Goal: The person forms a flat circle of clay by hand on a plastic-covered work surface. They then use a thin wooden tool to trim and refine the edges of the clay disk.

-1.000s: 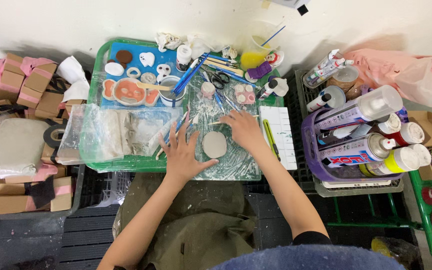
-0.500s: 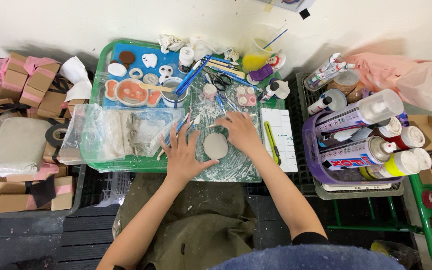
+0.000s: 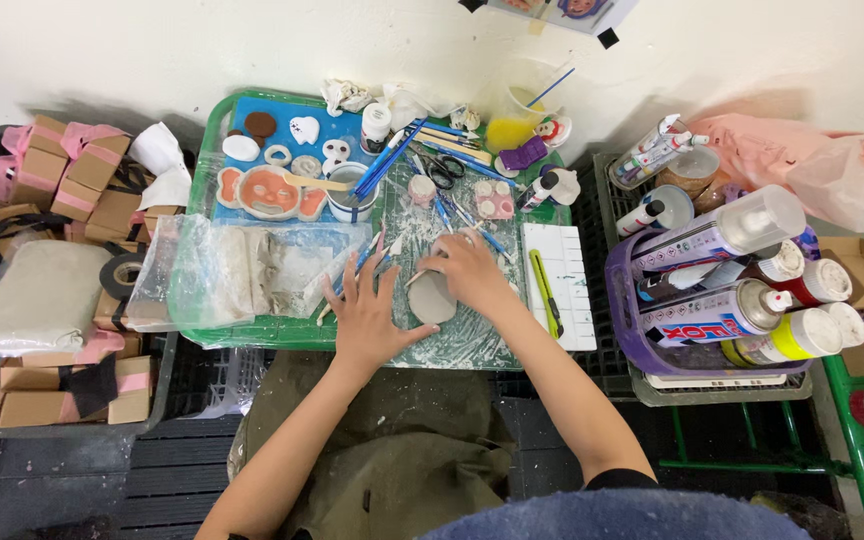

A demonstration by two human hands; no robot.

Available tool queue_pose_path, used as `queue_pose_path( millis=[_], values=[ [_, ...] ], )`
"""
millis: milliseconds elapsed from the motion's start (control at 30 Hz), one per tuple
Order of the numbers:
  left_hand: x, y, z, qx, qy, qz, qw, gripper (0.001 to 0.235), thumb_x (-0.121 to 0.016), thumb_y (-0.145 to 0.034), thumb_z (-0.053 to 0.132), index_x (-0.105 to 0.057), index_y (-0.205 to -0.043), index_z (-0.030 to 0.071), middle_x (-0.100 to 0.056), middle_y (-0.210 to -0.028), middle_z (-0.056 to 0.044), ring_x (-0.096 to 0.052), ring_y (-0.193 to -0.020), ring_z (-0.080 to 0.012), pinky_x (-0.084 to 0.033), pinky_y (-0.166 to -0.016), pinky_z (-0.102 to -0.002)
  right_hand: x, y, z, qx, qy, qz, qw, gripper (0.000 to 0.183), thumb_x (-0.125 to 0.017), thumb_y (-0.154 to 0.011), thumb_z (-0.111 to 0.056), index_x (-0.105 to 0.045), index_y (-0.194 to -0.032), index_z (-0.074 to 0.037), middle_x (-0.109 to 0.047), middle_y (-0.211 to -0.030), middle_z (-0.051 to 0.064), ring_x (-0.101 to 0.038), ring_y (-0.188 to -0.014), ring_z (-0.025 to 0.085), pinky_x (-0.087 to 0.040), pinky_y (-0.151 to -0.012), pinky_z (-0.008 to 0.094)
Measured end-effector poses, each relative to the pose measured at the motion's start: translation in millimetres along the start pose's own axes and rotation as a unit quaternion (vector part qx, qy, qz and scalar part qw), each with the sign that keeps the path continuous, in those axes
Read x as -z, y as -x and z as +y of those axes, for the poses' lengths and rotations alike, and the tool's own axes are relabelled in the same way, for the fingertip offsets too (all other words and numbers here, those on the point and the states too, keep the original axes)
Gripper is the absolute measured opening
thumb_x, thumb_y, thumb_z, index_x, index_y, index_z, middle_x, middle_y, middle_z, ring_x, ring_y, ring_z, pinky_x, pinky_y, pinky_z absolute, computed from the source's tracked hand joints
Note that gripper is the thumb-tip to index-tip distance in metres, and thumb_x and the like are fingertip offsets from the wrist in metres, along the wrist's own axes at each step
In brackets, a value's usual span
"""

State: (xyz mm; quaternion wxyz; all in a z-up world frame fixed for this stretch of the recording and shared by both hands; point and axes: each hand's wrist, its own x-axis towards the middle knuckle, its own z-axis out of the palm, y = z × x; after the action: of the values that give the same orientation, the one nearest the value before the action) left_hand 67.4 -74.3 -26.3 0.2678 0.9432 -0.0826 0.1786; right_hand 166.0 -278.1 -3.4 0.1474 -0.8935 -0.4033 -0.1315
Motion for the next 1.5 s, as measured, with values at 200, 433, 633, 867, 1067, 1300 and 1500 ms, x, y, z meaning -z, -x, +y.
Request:
queue_pose_path(
  millis=[200,433,633,867,1067,1300,1500],
  values=[
    [4,1,2,0.001,0.006,-0.004,1.0,0.104,-0.079,-0.062,0.078,-0.057,-0.135,0.006,-0.039,-0.15,-0.013,-0.019,-0.15,-0.0415,-0.004,-0.113,-0.076,4,13,4,-0.15,0.045,0.006,0.988,0.046,-0.061,-0.079,0.006,-0.078,-0.111,-0.022,-0.064,-0.103,0.006,-0.063,-0.105,0.028,-0.041,-0.09,0.048],
    [5,1,4,-0.019,-0.001,0.009,1.0,0.093,-0.078,-0.064,0.077,-0.067,-0.128,0.01,-0.04,-0.151,-0.012,-0.019,-0.149,-0.0409,-0.002,-0.114,-0.076,18,43,-11,-0.276,0.044,0.016,0.96,0.036,-0.062,-0.089,-0.001,-0.076,-0.115,-0.021,-0.068,-0.101,0.008,-0.065,-0.099,0.032,-0.051,-0.085,0.047],
    [10,-1,6,-0.016,-0.017,-0.018,1.0,0.082,-0.077,-0.065,0.076,-0.072,-0.121,0.016,-0.04,-0.153,-0.007,-0.02,-0.149,-0.0411,-0.001,-0.114,-0.075,29,53,-30,-0.384,0.037,0.009,0.922,0.021,-0.065,-0.093,-0.014,-0.075,-0.111,-0.016,-0.071,-0.098,0.007,-0.07,-0.086,0.032,-0.055,-0.069,0.047],
    [4,-1,3,-0.027,-0.009,-0.028,0.999,0.08,-0.076,-0.066,0.076,-0.074,-0.122,0.02,-0.04,-0.157,-0.004,-0.019,-0.151,-0.0376,0.0,-0.116,-0.074,32,54,-9,-0.278,0.032,0.018,0.96,0.025,-0.068,-0.084,-0.01,-0.081,-0.105,-0.017,-0.073,-0.1,0.007,-0.071,-0.08,0.031,-0.056,-0.067,0.044],
    [0,-2,0,-0.026,-0.005,-0.039,0.999,0.079,-0.076,-0.067,0.076,-0.075,-0.121,0.019,-0.041,-0.158,-0.005,-0.02,-0.151,-0.037,-0.001,-0.114,-0.074,13,53,-29,-0.279,0.054,-0.061,0.957,0.028,-0.063,-0.091,-0.007,-0.076,-0.115,-0.014,-0.072,-0.094,0.006,-0.072,-0.076,0.026,-0.058,-0.063,0.038],
    [4,-2,3,-0.032,0.001,-0.024,0.999,0.079,-0.074,-0.067,0.076,-0.076,-0.121,0.018,-0.044,-0.155,-0.006,-0.024,-0.151,-0.0345,-0.002,-0.117,-0.074,31,63,-7,-0.221,0.096,0.091,0.966,0.029,-0.067,-0.079,-0.005,-0.078,-0.103,-0.015,-0.07,-0.098,0.004,-0.072,-0.079,0.026,-0.055,-0.065,0.039],
    [2,-1,1,-0.04,0.01,-0.011,0.999,0.078,-0.076,-0.069,0.075,-0.075,-0.12,0.017,-0.048,-0.153,-0.006,-0.028,-0.149,-0.0334,-0.004,-0.115,-0.071,18,73,-40,-0.246,0.028,0.063,0.967,0.017,-0.068,-0.089,-0.01,-0.075,-0.105,-0.01,-0.067,-0.098,0.007,-0.069,-0.074,0.03,-0.054,-0.063,0.041]
  ],
)
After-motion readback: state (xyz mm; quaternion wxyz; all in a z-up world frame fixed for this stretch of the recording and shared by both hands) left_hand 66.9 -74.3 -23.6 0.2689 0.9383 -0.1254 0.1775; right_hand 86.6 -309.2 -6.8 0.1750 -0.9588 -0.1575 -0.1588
